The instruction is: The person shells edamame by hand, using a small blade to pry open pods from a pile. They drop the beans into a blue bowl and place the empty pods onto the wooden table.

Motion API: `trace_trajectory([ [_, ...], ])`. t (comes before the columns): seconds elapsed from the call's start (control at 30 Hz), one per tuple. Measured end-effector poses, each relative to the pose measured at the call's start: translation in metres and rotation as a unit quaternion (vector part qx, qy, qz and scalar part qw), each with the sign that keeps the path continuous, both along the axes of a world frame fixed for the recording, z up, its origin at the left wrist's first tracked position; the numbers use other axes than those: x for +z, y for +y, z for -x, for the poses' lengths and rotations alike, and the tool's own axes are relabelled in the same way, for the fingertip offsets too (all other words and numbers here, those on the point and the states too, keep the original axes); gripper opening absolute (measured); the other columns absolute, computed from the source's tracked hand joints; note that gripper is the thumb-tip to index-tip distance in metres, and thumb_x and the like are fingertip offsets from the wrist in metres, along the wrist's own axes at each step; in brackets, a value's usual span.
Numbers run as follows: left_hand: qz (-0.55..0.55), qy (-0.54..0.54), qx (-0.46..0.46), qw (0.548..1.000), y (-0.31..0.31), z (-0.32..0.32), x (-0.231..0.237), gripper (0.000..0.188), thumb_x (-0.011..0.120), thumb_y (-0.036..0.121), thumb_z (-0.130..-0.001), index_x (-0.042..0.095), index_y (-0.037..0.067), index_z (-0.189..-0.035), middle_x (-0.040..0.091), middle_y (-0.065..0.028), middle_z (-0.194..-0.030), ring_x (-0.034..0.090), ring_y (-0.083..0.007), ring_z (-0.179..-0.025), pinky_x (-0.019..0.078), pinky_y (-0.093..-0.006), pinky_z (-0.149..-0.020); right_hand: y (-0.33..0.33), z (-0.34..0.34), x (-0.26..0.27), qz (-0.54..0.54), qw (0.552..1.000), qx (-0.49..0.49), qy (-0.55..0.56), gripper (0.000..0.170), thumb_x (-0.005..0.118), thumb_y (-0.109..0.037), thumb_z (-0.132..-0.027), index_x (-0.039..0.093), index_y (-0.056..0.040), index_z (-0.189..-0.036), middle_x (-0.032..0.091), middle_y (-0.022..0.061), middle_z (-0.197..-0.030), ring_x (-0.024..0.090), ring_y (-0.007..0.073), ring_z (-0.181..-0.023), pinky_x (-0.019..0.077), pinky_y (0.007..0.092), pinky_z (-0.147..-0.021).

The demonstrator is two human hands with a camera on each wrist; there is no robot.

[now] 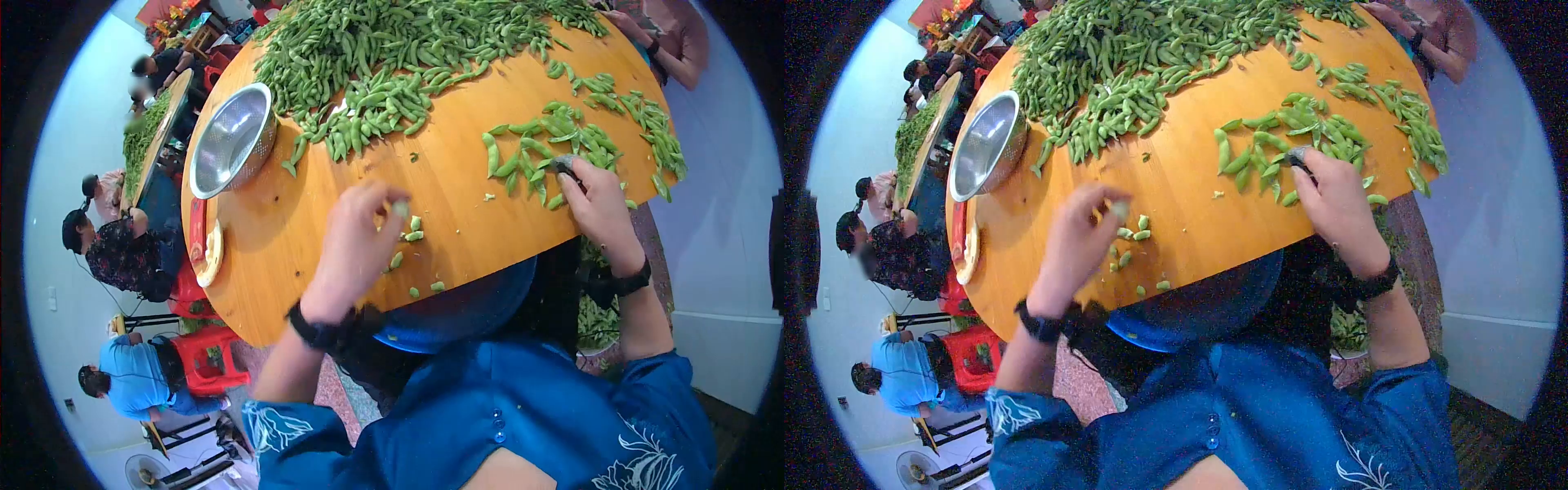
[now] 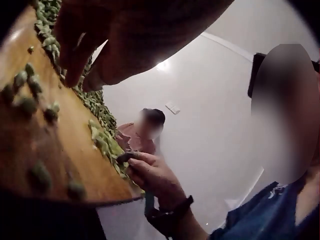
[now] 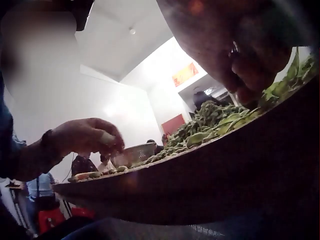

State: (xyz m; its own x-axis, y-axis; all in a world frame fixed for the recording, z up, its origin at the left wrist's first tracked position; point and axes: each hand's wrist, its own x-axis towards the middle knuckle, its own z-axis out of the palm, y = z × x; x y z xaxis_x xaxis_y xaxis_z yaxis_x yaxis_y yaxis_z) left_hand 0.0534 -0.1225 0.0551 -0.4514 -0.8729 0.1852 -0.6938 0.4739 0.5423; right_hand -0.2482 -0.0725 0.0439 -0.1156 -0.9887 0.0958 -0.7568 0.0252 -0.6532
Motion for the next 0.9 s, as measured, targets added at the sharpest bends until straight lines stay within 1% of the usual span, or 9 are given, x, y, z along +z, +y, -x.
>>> trace_trajectory([
  [0.1,0.017,0.027,0.012,0.999,-0.053,0.027,0.000,0.015,0.060,0.008,-0.079,0.065,0.002,-0.091,0.062,-0.0137,-0.086,0.061,-0.0277,-0.080,0.0481,-0.0349,-0.073,-0.004,-0.006,-0.015,0.125,0.990,0.050,-0.051,0.019,0.053,-0.007,-0.084,0.060,0.0011,-0.099,0.058,0.0199,-0.072,0.060,0.0325,-0.065,0.0445,0.0388,-0.059],
  [0.13,0.061,-0.023,0.018,0.998,-0.069,0.036,-0.005,0.017,0.060,0.009,-0.078,0.065,0.001,-0.093,0.062,-0.0151,-0.086,0.061,-0.0298,-0.081,0.0483,-0.0364,-0.073,-0.004,-0.008,-0.016,0.127,0.989,0.048,-0.052,0.019,0.053,-0.007,-0.084,0.060,0.0011,-0.099,0.058,0.0199,-0.072,0.060,0.0325,-0.065,0.0445,0.0388,-0.059],
  [0.27,0.088,-0.108,0.037,0.990,-0.108,0.056,-0.025,0.020,0.058,0.003,-0.076,0.063,0.000,-0.096,0.059,-0.0213,-0.098,0.059,-0.0377,-0.091,0.0469,-0.0452,-0.081,0.001,-0.016,-0.005,0.049,0.991,0.068,-0.102,0.021,0.052,-0.007,-0.084,0.059,0.0013,-0.102,0.057,0.0188,-0.072,0.056,0.0278,-0.059,0.0440,0.0348,-0.057],
  [0.47,0.103,-0.119,0.052,0.986,-0.113,0.062,-0.030,0.022,0.054,0.006,-0.078,0.062,0.001,-0.098,0.060,-0.0200,-0.094,0.058,-0.0373,-0.090,0.0462,-0.0439,-0.080,-0.005,-0.027,0.001,-0.036,0.965,0.104,-0.239,0.021,0.050,-0.009,-0.086,0.059,0.0008,-0.103,0.058,0.0102,-0.069,0.058,0.0178,-0.058,0.0464,0.0312,-0.054],
  [0.5,0.110,-0.131,0.043,0.984,-0.116,0.060,-0.033,0.021,0.054,0.007,-0.080,0.062,0.001,-0.098,0.060,-0.0205,-0.093,0.058,-0.0375,-0.090,0.0461,-0.0441,-0.080,-0.010,-0.028,-0.005,-0.049,0.953,0.132,-0.267,0.021,0.047,-0.010,-0.091,0.057,-0.0023,-0.109,0.057,0.0004,-0.068,0.051,0.0057,-0.047,0.0409,0.0203,-0.043],
  [0.67,0.128,-0.139,0.014,0.982,-0.121,0.047,-0.043,0.018,0.055,0.009,-0.082,0.062,0.000,-0.096,0.062,-0.0212,-0.088,0.060,-0.0368,-0.085,0.0475,-0.0422,-0.076,-0.027,-0.051,0.000,-0.085,0.933,0.122,-0.327,0.019,0.047,-0.012,-0.091,0.058,-0.0010,-0.102,0.058,0.0019,-0.069,0.053,0.0063,-0.047,0.0418,0.0211,-0.043],
  [0.73,0.025,-0.035,-0.008,0.999,-0.091,0.044,-0.022,0.017,0.056,0.010,-0.084,0.062,-0.002,-0.094,0.063,-0.0181,-0.079,0.063,-0.0284,-0.074,0.0495,-0.0368,-0.067,-0.032,-0.059,0.003,-0.088,0.929,0.110,-0.341,0.019,0.048,-0.013,-0.090,0.060,-0.0003,-0.098,0.059,0.0036,-0.069,0.054,0.0078,-0.048,0.0429,0.0225,-0.042],
  [0.77,-0.063,0.016,0.016,0.998,-0.081,0.039,-0.022,0.017,0.059,0.010,-0.086,0.061,-0.003,-0.097,0.063,-0.0105,-0.074,0.062,-0.0163,-0.065,0.0486,-0.0289,-0.058,-0.035,-0.062,0.005,-0.114,0.916,0.107,-0.369,0.018,0.049,-0.014,-0.090,0.060,-0.0012,-0.095,0.058,0.0021,-0.068,0.054,0.0071,-0.048,0.0421,0.0217,-0.041],
  [0.9,-0.205,0.177,0.008,0.963,-0.034,0.031,-0.004,0.022,0.061,0.007,-0.087,0.058,-0.001,-0.108,0.062,-0.0030,-0.080,0.061,-0.0083,-0.066,0.0476,-0.0214,-0.055,-0.043,-0.078,-0.003,-0.166,0.876,0.129,-0.435,0.015,0.051,-0.016,-0.089,0.059,-0.0040,-0.084,0.056,-0.0016,-0.066,0.053,0.0051,-0.047,0.0400,0.0193,-0.039],
])
